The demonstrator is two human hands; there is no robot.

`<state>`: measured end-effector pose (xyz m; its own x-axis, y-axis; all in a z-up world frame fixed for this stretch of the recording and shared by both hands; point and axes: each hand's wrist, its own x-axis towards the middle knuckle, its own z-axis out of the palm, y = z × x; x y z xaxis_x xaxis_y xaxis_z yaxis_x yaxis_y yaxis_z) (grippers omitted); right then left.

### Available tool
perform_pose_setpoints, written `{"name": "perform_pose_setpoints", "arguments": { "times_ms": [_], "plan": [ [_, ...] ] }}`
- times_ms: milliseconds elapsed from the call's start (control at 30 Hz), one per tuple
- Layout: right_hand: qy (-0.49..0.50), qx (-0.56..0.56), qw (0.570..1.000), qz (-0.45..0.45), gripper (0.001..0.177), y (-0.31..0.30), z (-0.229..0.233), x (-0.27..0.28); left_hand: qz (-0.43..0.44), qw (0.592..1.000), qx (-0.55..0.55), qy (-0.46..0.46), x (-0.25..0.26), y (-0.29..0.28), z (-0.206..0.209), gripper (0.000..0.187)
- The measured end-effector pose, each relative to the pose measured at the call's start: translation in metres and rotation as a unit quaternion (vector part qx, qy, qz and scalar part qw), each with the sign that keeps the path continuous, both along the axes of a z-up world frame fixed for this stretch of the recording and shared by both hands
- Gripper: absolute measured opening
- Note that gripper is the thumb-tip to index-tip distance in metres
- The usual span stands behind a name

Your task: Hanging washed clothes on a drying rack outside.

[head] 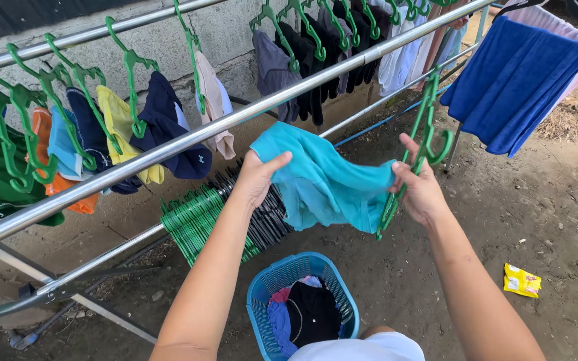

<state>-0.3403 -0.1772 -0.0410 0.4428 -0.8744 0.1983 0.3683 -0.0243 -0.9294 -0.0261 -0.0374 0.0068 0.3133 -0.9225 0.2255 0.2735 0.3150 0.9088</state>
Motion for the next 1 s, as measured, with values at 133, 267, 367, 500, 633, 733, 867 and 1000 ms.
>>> {"name": "perform_pose_setpoints", "arguments": {
  "times_ms": [133,267,367,500,633,733,867,1000],
  "plan": [
    [-0.120,0.073,0.989,-0.040,0.071,0.004,0.061,-0.013,-0.010,0.996,0.027,-0.083,0.011,-0.032,0.000,0.051],
    [-0.064,0.046,0.996,0.040,0.061,-0.047,0.005,-0.016,-0.023,0.997,0.061,-0.040,-0.007,-0.067,-0.003,0.059],
    [-0.035,0.055,0.997,0.032,0.047,-0.106,-0.025,-0.042,-0.015,0.994,0.084,-0.064,-0.022,-0.091,-0.004,0.064],
    [-0.049,0.067,0.996,-0.022,0.027,-0.139,0.029,-0.100,0.000,0.942,0.137,-0.306,-0.007,-0.132,-0.035,0.053],
    [0.334,-0.088,0.935,0.086,0.043,-0.177,0.022,-0.119,0.036,0.922,0.163,-0.348,-0.038,-0.168,-0.036,0.036],
    [0.514,-0.269,0.803,0.135,0.040,-0.250,-0.016,-0.140,0.076,0.951,0.122,-0.273,-0.056,-0.200,-0.041,0.032],
    [0.538,-0.237,0.809,0.005,0.025,-0.329,-0.029,-0.166,0.151,0.941,0.149,-0.265,-0.096,-0.234,-0.033,0.034],
    [0.481,-0.186,0.854,-0.062,0.031,-0.354,0.010,-0.170,0.280,0.893,0.238,-0.259,-0.123,-0.273,-0.029,0.047]
  ]
}}
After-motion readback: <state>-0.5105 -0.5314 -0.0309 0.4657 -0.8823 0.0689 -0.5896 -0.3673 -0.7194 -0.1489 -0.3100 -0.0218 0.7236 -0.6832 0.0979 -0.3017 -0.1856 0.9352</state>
